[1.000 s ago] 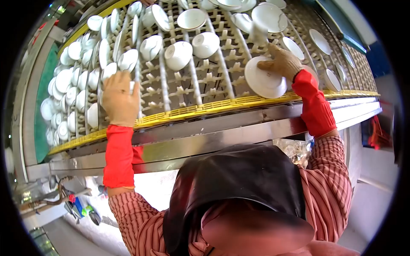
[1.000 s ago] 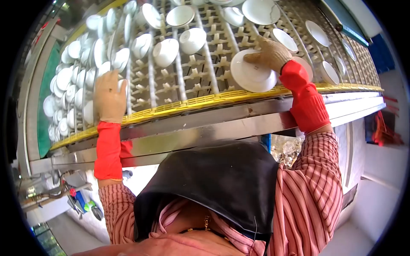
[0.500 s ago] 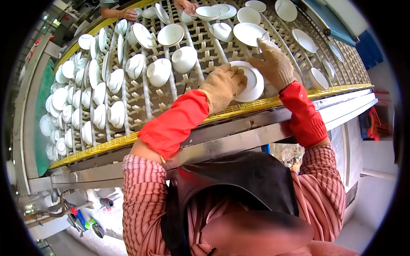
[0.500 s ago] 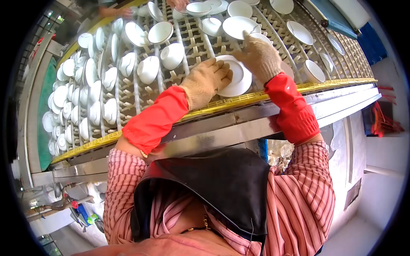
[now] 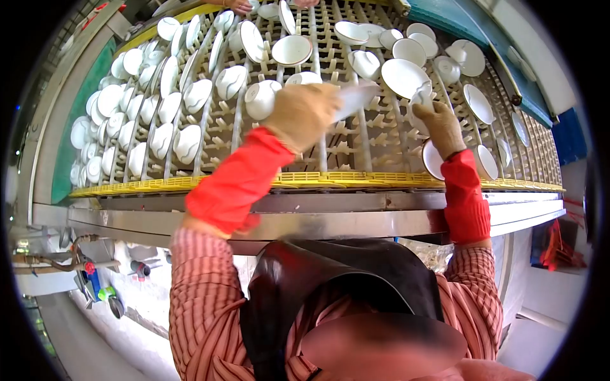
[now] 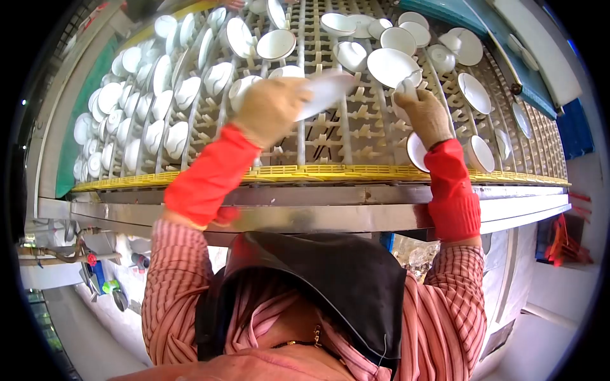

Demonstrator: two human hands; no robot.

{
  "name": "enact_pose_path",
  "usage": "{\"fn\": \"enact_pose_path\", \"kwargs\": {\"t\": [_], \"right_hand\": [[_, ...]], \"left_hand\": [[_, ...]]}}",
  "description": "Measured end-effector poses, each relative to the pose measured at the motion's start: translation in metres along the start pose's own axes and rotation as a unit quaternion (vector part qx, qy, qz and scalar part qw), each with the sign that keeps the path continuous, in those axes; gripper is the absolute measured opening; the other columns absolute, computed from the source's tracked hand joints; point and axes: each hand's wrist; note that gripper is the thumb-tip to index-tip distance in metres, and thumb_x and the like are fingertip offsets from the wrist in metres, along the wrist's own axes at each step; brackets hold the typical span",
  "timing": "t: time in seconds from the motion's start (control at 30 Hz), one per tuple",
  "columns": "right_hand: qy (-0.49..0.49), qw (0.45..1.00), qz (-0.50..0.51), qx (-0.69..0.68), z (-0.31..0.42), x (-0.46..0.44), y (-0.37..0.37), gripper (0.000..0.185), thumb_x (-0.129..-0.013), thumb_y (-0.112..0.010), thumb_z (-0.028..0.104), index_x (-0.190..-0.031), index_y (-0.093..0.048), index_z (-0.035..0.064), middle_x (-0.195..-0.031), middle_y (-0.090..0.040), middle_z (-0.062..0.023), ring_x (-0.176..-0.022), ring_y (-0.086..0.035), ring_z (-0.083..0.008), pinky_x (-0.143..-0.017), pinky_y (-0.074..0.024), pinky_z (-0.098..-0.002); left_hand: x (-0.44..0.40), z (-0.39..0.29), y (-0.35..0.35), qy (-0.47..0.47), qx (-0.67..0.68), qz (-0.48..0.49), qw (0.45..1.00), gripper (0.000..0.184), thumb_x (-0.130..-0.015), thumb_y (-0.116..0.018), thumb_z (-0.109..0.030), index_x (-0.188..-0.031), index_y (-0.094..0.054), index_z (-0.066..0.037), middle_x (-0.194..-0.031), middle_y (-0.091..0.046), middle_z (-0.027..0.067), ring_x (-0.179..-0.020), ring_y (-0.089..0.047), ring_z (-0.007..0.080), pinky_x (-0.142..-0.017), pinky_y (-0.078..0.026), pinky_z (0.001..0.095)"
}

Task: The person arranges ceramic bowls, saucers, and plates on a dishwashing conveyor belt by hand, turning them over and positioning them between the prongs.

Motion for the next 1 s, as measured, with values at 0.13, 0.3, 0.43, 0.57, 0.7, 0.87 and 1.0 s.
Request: {"fn": "enact_pose_path", "kwargs": {"t": [0.13, 0.3, 0.43, 0.57, 0.7, 0.87, 1.0], "right_hand": [[0.358, 0.903, -0.028, 0.236, 0.008, 0.007, 0.009, 0.032, -0.105, -0.067, 0.015, -0.136, -0.073, 0.0081, -0.103, -0.078, -0.0180, -0.094, -0.078, -0.0305, -0.083, -0.0622, -0.0414], [0.324, 0.944, 0.067, 0.010, 0.062, 0.011, -0.037, 0.032, -0.106, -0.062, 0.002, -0.137, -0.072, 0.0064, -0.106, -0.078, -0.0163, -0.087, -0.077, -0.0286, -0.074, -0.0624, -0.0370], [0.134, 0.985, 0.100, 0.031, 0.062, -0.030, -0.063, 0.047, -0.105, -0.070, 0.042, -0.132, -0.072, 0.0032, -0.091, -0.078, -0.0156, -0.085, -0.078, -0.0259, -0.076, -0.0616, -0.0412], [0.297, 0.895, -0.115, 0.314, 0.054, -0.052, -0.048, 0.065, -0.097, -0.076, 0.044, -0.144, -0.067, -0.0004, -0.117, -0.078, -0.0233, -0.107, -0.077, -0.0402, -0.092, -0.0605, -0.0494], [0.253, 0.845, -0.007, 0.471, 0.008, -0.095, -0.046, 0.076, -0.094, -0.077, 0.051, -0.147, -0.063, -0.0020, -0.122, -0.078, -0.0271, -0.112, -0.077, -0.0436, -0.097, -0.0611, -0.0525], [0.270, 0.838, 0.015, 0.473, 0.000, -0.100, -0.059, 0.068, -0.098, -0.071, 0.046, -0.146, -0.064, -0.0016, -0.127, -0.077, -0.0303, -0.122, -0.074, -0.0464, -0.105, -0.0582, -0.0590], [0.283, 0.845, 0.036, 0.452, -0.001, -0.088, -0.048, 0.069, -0.097, -0.070, 0.039, -0.149, -0.061, -0.0046, -0.147, -0.068, -0.0294, -0.136, -0.065, -0.0501, -0.116, -0.0509, -0.0590]], "left_hand": [[0.046, 0.057, 0.103, 0.031, -0.359, 0.050, 0.932, 0.016, -0.095, -0.071, -0.013, -0.100, -0.085, -0.019, -0.100, -0.079, 0.0059, -0.085, -0.079, 0.0249, -0.074, -0.065, 0.0404], [0.099, 0.101, 0.164, 0.472, -0.315, 0.224, 0.792, 0.053, -0.104, -0.052, -0.044, -0.127, -0.076, -0.002, -0.127, -0.077, 0.0239, -0.115, -0.073, 0.0480, -0.103, -0.055, 0.0579], [0.120, 0.096, 0.161, 0.547, -0.291, 0.172, 0.766, 0.057, -0.102, -0.061, -0.047, -0.135, -0.074, -0.003, -0.123, -0.078, 0.0235, -0.116, -0.073, 0.0468, -0.106, -0.054, 0.0546], [0.077, 0.067, 0.150, 0.382, -0.344, 0.098, 0.852, 0.062, -0.093, -0.082, -0.038, -0.141, -0.070, 0.000, -0.125, -0.077, 0.0249, -0.117, -0.072, 0.0450, -0.100, -0.056, 0.0492], [0.033, 0.091, 0.067, 0.186, -0.131, -0.006, 0.974, 0.062, -0.087, -0.088, -0.046, -0.133, -0.076, -0.005, -0.108, -0.080, 0.0183, -0.100, -0.074, 0.0407, -0.089, -0.058, 0.0479], [-0.048, 0.099, -0.028, 0.271, -0.164, 0.183, 0.931, 0.059, -0.096, -0.076, -0.056, -0.133, -0.078, -0.010, -0.134, -0.077, 0.0158, -0.132, -0.067, 0.0357, -0.113, -0.052, 0.0458], [-0.068, 0.129, -0.088, 0.340, -0.226, 0.273, 0.871, 0.056, -0.103, -0.064, -0.058, -0.137, -0.078, -0.016, -0.145, -0.073, 0.0116, -0.134, -0.067, 0.0365, -0.115, -0.051, 0.0466]]}}
Point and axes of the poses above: each hand's wrist, its own x-axis away from the middle knuckle, its own y-axis out of the back of the hand, z = x × y
